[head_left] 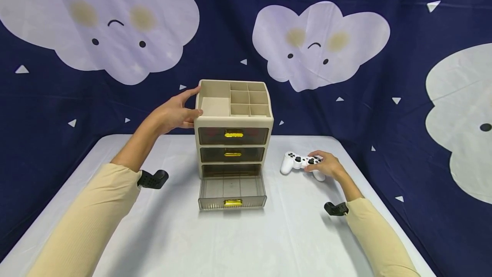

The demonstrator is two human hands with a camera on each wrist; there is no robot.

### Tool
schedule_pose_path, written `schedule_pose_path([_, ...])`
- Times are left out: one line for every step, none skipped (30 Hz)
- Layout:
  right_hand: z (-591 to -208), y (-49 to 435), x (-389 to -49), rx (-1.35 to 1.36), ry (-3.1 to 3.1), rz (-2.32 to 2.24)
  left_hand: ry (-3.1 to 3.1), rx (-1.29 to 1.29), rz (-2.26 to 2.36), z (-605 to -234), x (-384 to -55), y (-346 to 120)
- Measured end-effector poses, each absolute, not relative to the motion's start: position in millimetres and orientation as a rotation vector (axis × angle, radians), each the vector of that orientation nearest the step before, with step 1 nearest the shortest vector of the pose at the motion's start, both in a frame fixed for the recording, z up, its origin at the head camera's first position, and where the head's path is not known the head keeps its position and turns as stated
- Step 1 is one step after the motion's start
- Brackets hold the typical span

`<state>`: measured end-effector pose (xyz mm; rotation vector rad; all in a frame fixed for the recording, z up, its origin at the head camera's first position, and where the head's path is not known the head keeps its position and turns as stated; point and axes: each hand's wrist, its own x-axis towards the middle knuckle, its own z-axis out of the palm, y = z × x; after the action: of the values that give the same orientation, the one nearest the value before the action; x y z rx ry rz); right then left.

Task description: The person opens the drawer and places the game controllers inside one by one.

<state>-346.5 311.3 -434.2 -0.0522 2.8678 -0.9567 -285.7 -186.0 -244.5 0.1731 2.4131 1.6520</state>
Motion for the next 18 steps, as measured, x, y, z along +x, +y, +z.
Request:
schedule_pose_path([-434,311,-346,-0.051,2.879,-0.950,2.407,0.175,1.657,-245,-286,-186])
schedule_pose_path([-433,311,-346,-0.050,2.889,-0.946,2.403,0.177,1.659,-245,-286,-186])
schedule_pose_path([-433,311,-346,-0.050,2.896,-0.945,2.400,0.178,1.661,-245,-286,-186])
schedule_pose_path([-432,311,-345,-0.054,2.903,-0.943,2.398,0.179,1.662,-245,-286,-186])
schedule_pose_path([-431,310,-345,-0.055,2.912,-0.942,2.397,0.181,1.663,-245,-286,-186])
schedule_pose_path([-430,310,-344,-0.059,2.920,-0.941,2.396,0.184,1.664,-245,-286,-186])
schedule_pose_path([-428,310,-344,-0.065,2.932,-0.938,2.396,0.185,1.665,-245,-286,-187])
schedule_pose_path([-427,310,-343,-0.074,2.944,-0.934,2.398,0.188,1.663,-245,-286,-187])
schedule_pose_path([-424,309,-343,-0.089,2.957,-0.933,2.399,0.189,1.662,-245,-286,-187])
schedule_pose_path([-422,308,-342,-0.105,2.973,-0.929,2.402,0.191,1.660,-245,-286,-187])
schedule_pose_path([-419,307,-341,-0.117,2.988,-0.927,2.407,0.191,1.656,-245,-286,-187])
schedule_pose_path([-415,306,-340,-0.132,3.001,-0.928,2.410,0.190,1.653,-244,-286,-186])
schedule_pose_path([-412,304,-338,-0.149,3.015,-0.926,2.411,0.191,1.650,-244,-286,-186])
schedule_pose_path([-408,303,-336,-0.163,3.027,-0.926,2.412,0.192,1.647,-244,-286,-186])
schedule_pose_path([-404,302,-335,-0.177,3.040,-0.924,2.412,0.192,1.646,-244,-285,-186])
schedule_pose_path([-401,300,-333,-0.186,3.049,-0.920,2.413,0.192,1.645,-244,-285,-186])
schedule_pose_path([-398,299,-331,-0.197,3.057,-0.918,2.414,0.192,1.645,-244,-285,-186])
schedule_pose_path([-394,298,-330,-0.209,3.064,-0.919,2.414,0.192,1.644,-243,-285,-186])
